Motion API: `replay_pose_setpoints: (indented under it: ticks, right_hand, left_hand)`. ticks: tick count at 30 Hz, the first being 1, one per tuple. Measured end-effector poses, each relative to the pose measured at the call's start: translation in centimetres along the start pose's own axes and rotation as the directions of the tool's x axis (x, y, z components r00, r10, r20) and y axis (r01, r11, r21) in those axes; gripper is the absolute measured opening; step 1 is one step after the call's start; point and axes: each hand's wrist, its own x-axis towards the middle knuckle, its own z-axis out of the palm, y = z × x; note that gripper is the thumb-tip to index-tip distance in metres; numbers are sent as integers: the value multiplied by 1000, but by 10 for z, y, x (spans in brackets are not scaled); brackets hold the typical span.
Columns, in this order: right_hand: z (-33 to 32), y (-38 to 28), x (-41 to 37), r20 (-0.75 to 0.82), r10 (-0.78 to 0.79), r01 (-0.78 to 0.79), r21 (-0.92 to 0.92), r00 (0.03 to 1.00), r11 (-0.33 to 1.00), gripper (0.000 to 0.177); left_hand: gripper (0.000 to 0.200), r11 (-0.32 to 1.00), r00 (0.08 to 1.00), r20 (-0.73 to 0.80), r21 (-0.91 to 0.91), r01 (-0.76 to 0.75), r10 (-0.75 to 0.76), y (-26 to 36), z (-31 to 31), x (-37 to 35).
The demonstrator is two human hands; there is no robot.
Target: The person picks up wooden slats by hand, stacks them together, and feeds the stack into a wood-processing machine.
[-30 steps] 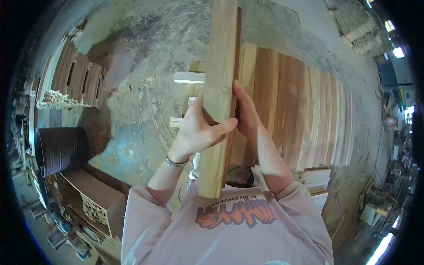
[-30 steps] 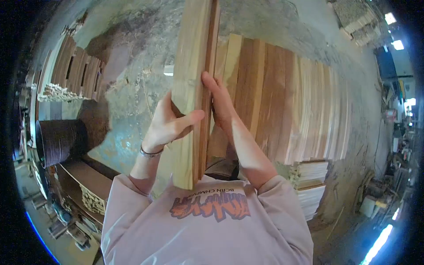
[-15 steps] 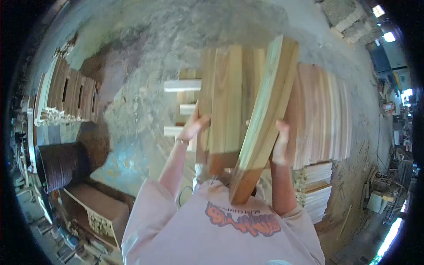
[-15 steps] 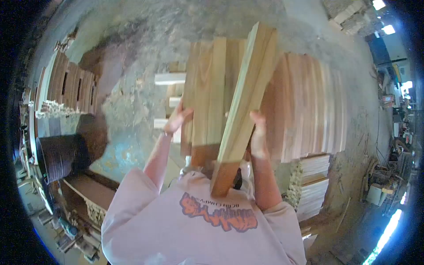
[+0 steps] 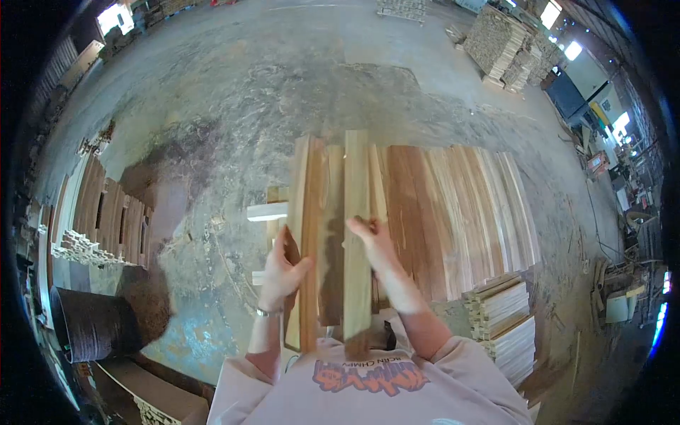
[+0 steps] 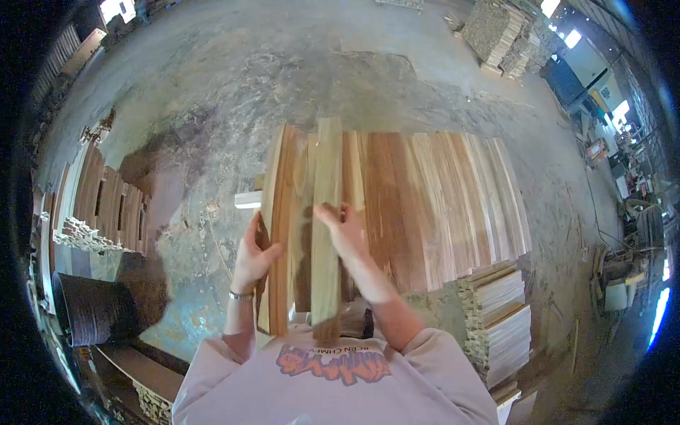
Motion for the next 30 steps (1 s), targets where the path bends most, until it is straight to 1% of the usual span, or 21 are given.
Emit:
replay_pose_setpoints:
  ticks: [1, 4, 5, 8, 9, 10, 11, 12, 13, 14, 15, 17, 18, 19, 20, 21, 22, 23, 25, 28, 30]
  right_hand:
    - [-10, 9, 6, 11, -4, 4, 20, 1000, 1000, 69]
    - [-27, 6, 3, 8, 4, -5, 164, 1000, 986, 48]
    - [-25, 2, -1, 4, -4, 3, 183, 1000, 983, 47]
    - [-24, 21, 10, -25, 6, -3, 144, 1000, 990, 47]
    - [-19, 23, 7, -19, 22, -19, 129, 1000, 991, 47]
    - [-8, 8, -1, 89, 46, -61, 179, 995, 982, 50]
    - [3, 0, -3, 187, 64, -108, 233, 980, 967, 53]
    - [17, 6, -2, 202, 105, -150, 222, 974, 963, 53]
    - [34, 11, -1, 142, -12, -17, 198, 990, 980, 59]
    - [47, 15, 0, 81, -137, 122, 166, 987, 979, 64]
    - [56, 17, 1, 81, -115, 101, 165, 990, 981, 64]
    - [69, 16, 1, 460, -139, 116, 77, 877, 990, 81]
    - [69, 12, -9, 455, -133, 107, 84, 880, 991, 81]
    - [67, 7, -27, 549, -277, 532, -384, 789, 755, 87]
    - [64, 9, -44, 684, -300, 742, -648, 665, 171, 94]
    - [57, 24, -59, 671, -302, 732, -657, 677, 180, 94]
    - [49, 46, -75, 755, -232, 787, -608, 613, 105, 97]
    - [45, 62, -84, 826, -161, 839, -543, 540, 31, 101]
    - [43, 78, -90, 815, -188, 833, -553, 548, 31, 101]
    - [42, 80, -94, 768, -240, 802, -588, 594, 102, 98]
    - [41, 82, -98, 808, -245, 840, -541, 535, 49, 98]
  left_hand:
    - [76, 913, 999, -7, 406, 35, -35, 1, -12, 1]
    - [73, 912, 989, -13, 384, 142, -149, -25, 0, 7]
    - [71, 848, 996, -71, 522, 90, -61, -62, 12, 7]
    - [74, 867, 991, -137, 492, 74, -7, -44, 33, 5]
    - [74, 877, 990, -103, 479, -31, 92, -65, 28, 7]
    - [75, 873, 980, -74, 472, -127, 182, -87, 18, 6]
    - [75, 889, 989, -94, 453, -60, 114, -71, 8, 5]
    - [75, 905, 994, -98, 426, -1, 48, -46, 5, 1]
    - [75, 903, 994, -105, 428, 29, 18, -27, 3, -7]
    - [72, 979, 999, -42, 204, -19, 29, -10, 2, -13]
    - [70, 998, 998, 12, -37, -55, 56, 1, -1, -18]
    - [72, 998, 999, -21, -37, 44, -45, 9, -20, -19]
    - [73, 992, 991, -47, -37, 120, -122, 9, -32, -18]
    - [75, 999, 984, -179, -44, 20, -27, -13, -42, -19]
    - [76, 972, 968, -245, 235, 12, 47, -32, -56, -23]
    - [73, 946, 960, -275, 293, 139, -56, -32, -60, -20]
    - [70, 900, 936, -314, 344, 268, -159, -33, -62, -20]
    - [70, 898, 939, -304, 349, 266, -160, -54, -66, -14]
    - [76, 817, 945, -321, 527, 232, -62, -129, -66, 1]
    - [74, 780, 953, -296, 581, 230, -61, -231, -39, 22]
    - [71, 775, 970, -237, 601, 195, -61, -263, -23, 13]
